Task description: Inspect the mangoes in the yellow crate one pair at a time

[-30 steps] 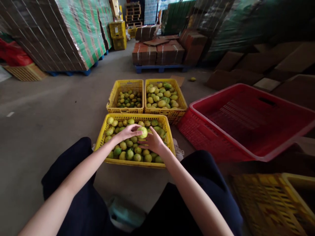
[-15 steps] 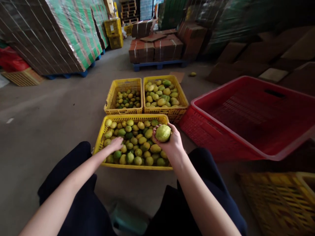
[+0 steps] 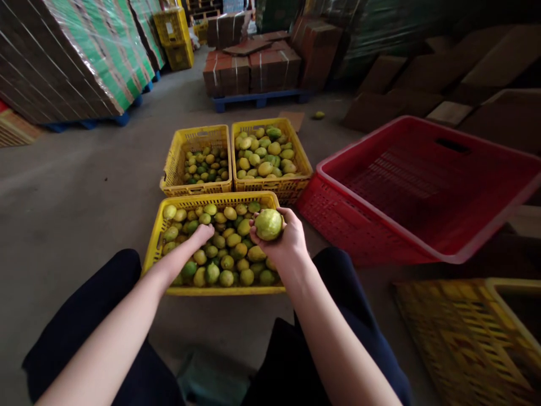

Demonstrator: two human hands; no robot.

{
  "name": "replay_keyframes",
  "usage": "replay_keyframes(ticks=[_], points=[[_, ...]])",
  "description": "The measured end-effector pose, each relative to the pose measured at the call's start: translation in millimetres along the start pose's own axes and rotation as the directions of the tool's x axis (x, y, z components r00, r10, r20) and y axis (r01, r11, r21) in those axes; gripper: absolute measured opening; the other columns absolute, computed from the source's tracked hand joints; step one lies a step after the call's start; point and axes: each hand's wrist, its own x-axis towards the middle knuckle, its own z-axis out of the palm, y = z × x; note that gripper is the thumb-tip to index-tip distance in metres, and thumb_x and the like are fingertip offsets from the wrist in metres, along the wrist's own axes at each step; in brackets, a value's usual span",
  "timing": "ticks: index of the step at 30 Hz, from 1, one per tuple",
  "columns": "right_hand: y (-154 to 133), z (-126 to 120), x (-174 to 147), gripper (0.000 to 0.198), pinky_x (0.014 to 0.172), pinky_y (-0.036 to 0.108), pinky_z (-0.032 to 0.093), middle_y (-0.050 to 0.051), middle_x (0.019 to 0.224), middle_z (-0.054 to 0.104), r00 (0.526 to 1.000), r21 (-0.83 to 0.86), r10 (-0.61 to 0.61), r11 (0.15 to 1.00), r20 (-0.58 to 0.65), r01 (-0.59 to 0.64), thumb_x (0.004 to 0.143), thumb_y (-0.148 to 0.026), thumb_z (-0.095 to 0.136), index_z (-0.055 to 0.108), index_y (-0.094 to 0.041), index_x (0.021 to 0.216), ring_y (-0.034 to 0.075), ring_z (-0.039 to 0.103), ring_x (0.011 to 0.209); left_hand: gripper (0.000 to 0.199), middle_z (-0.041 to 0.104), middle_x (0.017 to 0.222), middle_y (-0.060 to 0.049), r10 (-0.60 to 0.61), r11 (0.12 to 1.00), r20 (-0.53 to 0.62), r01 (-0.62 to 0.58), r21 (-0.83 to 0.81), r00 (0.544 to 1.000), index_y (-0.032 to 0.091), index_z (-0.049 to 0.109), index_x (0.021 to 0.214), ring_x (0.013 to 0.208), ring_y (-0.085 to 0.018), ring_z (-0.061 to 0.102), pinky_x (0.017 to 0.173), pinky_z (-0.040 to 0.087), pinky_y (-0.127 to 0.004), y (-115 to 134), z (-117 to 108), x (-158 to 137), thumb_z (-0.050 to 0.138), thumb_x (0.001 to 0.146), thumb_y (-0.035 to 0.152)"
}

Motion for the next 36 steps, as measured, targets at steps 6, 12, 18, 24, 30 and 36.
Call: replay_keyframes(ticks=[6, 12, 18, 24, 30, 36], points=[[0, 6, -8, 0.02, 0.043, 0.024, 0.049, 0.003, 0.064, 0.063, 1.0, -0.058, 0.017, 0.998, -0.002, -0.017, 0.09, -0.031, 0.046, 0.061, -0.018, 0.092, 0.017, 0.06, 0.057, 0.043, 0.077, 0.112, -0.013, -0.059, 0.992, -0.039, 0.054, -0.117, 0.997, 0.014, 0.075, 0.107, 0.114, -0.037, 0.068, 0.101, 0.053, -0.048, -27, -41, -52, 0.074, 0.08, 0.048], [32, 15, -4, 0.014, 0.046, 0.022, 0.049, -0.001, 0.057, 0.061, 1.0, -0.198, -0.022, 0.98, 0.004, 0.023, 0.09, -0.027, 0.054, 0.06, -0.021, 0.079, 0.016, 0.061, 0.054, 0.047, 0.077, 0.109, -0.009, 0.092, 0.342, -0.244, -0.261, -0.903, 0.965, 0.017, 0.073, 0.11, 0.105, -0.025, 0.07, 0.092, 0.056, -0.033, -18, -71, -122, 0.081, 0.075, 0.045], [73, 10, 4, 0.014, 0.044, 0.021, 0.048, 0.0, 0.059, 0.065, 0.992, -0.285, -0.016, 0.957, 0.125, 0.052, 0.086, -0.033, 0.062, 0.068, -0.021, 0.081, 0.017, 0.064, 0.058, 0.023, 0.075, 0.083, -0.006, -0.033, -0.36, -0.16, -0.161, -0.919, 0.987, 0.014, 0.071, 0.097, 0.069, -0.015, 0.069, 0.064, 0.057, -0.023, 33, -58, -136, 0.076, 0.084, 0.033], [79, 16, 3, 0.017, 0.041, 0.023, 0.048, 0.001, 0.055, 0.065, 0.998, -0.366, -0.022, 0.93, 0.057, 0.041, 0.09, -0.03, 0.057, 0.069, -0.02, 0.084, 0.017, 0.062, 0.051, 0.024, 0.07, 0.073, -0.006, -0.124, -0.578, -0.004, -0.075, -0.812, 0.992, 0.014, 0.066, 0.09, 0.054, -0.015, 0.063, 0.048, 0.052, -0.024, 52, -66, -134, 0.059, 0.096, 0.037], [77, 20, 9, 0.03, 0.038, 0.025, 0.043, 0.004, 0.057, 0.067, 0.979, -0.372, -0.072, 0.918, 0.191, 0.14, 0.09, -0.04, 0.054, 0.066, -0.019, 0.071, 0.017, 0.061, 0.048, 0.019, 0.065, 0.066, 0.002, -0.277, -0.749, -0.061, -0.255, -0.612, 0.959, 0.02, 0.06, 0.071, 0.06, -0.01, 0.065, 0.065, 0.056, -0.022, 51, -80, -132, 0.057, 0.09, 0.017], [98, 9, 21, 0.034, 0.047, 0.028, 0.048, 0.004, 0.059, 0.068, 0.926, -0.37, -0.207, 0.872, 0.315, 0.321, 0.074, -0.052, 0.065, 0.067, -0.02, 0.061, 0.02, 0.065, 0.058, 0.028, 0.067, 0.063, -0.003, -0.239, -0.486, -0.279, -0.363, -0.795, 0.93, 0.018, 0.066, 0.061, 0.059, -0.015, 0.063, 0.07, 0.055, -0.03, 54, -73, -132, 0.056, 0.084, 0.03]])
